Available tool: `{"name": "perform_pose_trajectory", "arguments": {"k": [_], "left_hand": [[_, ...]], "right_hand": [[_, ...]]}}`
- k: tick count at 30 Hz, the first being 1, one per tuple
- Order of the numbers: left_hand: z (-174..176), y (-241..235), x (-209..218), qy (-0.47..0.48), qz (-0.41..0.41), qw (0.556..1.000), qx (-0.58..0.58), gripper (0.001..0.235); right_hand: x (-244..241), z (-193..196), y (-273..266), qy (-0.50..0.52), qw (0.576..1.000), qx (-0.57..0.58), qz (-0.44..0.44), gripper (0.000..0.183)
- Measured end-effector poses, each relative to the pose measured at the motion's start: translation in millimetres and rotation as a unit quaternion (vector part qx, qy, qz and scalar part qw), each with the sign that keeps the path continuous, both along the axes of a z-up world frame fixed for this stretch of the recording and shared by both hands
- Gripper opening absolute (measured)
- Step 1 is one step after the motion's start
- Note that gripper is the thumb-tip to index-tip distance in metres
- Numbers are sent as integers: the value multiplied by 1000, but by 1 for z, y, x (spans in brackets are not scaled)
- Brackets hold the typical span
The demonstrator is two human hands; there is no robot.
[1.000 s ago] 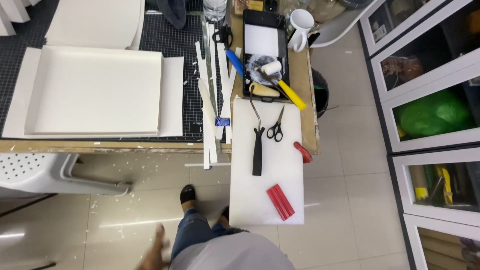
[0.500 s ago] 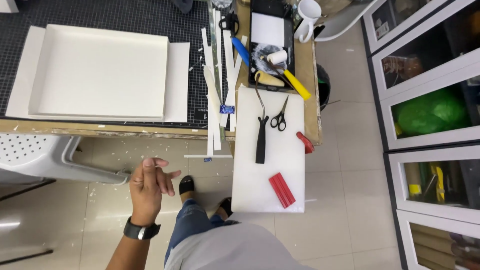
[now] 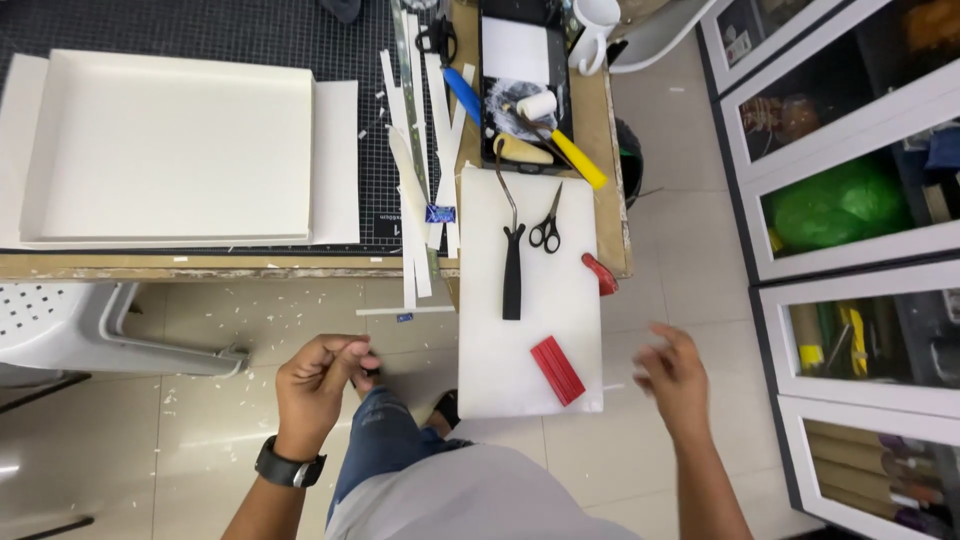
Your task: Applying white adhesive to cardboard strips using a small roller and assembling them onto a base structure.
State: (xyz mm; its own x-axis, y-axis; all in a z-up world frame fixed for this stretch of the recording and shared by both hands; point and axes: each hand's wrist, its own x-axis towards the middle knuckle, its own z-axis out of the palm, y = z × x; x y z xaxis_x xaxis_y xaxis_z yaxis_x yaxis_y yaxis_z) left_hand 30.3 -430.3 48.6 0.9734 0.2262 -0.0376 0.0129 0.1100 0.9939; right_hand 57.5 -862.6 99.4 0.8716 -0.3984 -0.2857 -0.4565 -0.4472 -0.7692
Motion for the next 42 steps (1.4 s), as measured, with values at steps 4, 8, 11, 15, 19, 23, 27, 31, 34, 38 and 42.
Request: {"name": "perform_pose_trajectory", "arguments": {"k": [4, 8, 11, 15, 19, 23, 27, 31, 34, 38, 42], "left_hand": [[-11, -10, 16, -39, -46, 998, 19, 4], [7, -17, 40, -69, -85, 992, 59, 27], [24, -13, 87, -94, -115, 988, 51, 43], [37, -1, 129, -158, -138, 976, 66, 42], [43, 5, 162, -195, -171, 964, 51, 41], [38, 4, 185, -140, -211, 967, -7, 42], [28, 4, 200, -90, -239, 965, -57, 45], [22, 11, 209, -80, -230, 969, -52, 37], [10, 19, 211, -33, -251, 967, -37, 42], [-11, 33, 200, 2, -332, 942, 56, 36], [-19, 55, 183, -60, -403, 905, 126, 29]], "right_hand": [[101, -53, 29, -118, 977, -105, 142, 22], [207, -82, 62, -332, 813, -398, 266, 24], [276, -92, 67, -357, 706, -550, 266, 32], [300, -110, 64, -224, 576, -727, 298, 44], [305, -119, 58, -203, 575, -741, 282, 40], [306, -114, 61, -249, 582, -727, 268, 31], [296, -104, 64, -183, 617, -709, 290, 36], [284, -74, 71, -189, 664, -657, 305, 130], [293, -49, 80, -203, 778, -543, 243, 23], [314, 10, 117, -95, 945, -264, 171, 18], [343, 21, 139, -131, 982, -1, 134, 11]]}}
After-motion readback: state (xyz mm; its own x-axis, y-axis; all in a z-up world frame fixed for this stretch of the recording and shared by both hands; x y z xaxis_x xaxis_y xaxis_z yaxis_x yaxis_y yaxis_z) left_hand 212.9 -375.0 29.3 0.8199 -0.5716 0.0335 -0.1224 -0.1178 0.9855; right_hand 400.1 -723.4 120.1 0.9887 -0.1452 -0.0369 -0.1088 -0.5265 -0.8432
